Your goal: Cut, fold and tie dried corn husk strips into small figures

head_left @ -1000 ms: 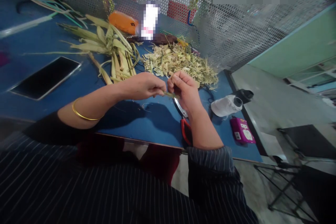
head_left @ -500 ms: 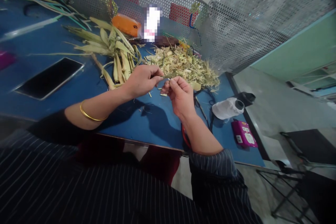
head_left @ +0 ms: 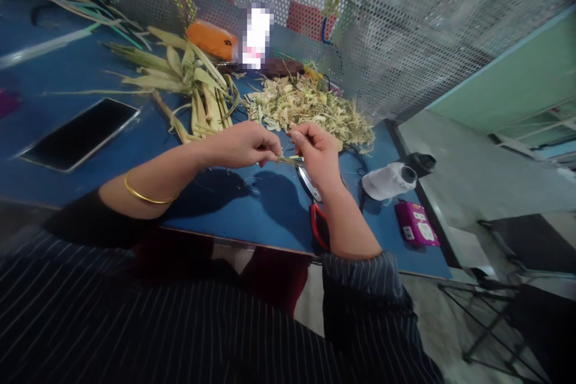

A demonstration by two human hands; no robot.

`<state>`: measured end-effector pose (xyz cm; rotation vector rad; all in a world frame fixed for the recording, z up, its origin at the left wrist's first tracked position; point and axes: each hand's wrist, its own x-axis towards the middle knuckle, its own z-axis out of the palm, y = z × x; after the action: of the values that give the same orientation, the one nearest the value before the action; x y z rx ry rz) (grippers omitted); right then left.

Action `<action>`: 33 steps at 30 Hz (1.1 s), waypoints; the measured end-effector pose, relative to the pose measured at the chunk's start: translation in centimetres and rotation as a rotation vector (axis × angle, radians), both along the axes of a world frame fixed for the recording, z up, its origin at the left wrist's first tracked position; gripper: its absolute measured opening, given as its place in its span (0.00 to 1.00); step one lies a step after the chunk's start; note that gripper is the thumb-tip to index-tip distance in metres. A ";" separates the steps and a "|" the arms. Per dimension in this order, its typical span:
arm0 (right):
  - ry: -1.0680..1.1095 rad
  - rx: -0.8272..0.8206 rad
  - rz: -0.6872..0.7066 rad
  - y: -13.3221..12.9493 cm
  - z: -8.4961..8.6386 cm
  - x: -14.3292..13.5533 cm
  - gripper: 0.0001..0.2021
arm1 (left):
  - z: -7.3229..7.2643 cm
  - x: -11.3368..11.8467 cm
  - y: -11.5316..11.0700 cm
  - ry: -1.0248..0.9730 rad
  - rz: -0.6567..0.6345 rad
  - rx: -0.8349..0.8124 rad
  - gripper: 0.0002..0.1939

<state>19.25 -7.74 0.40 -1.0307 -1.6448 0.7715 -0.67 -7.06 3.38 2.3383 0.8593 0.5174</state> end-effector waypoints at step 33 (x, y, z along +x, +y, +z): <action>0.010 -0.011 0.096 -1.3 -0.8 -2.1 0.11 | -2.6 2.4 0.0 -0.721 0.459 -0.788 0.05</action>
<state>17.18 -9.04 -0.43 -0.9591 -1.6929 0.8482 1.76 -7.05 0.80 1.1139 0.9857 0.9233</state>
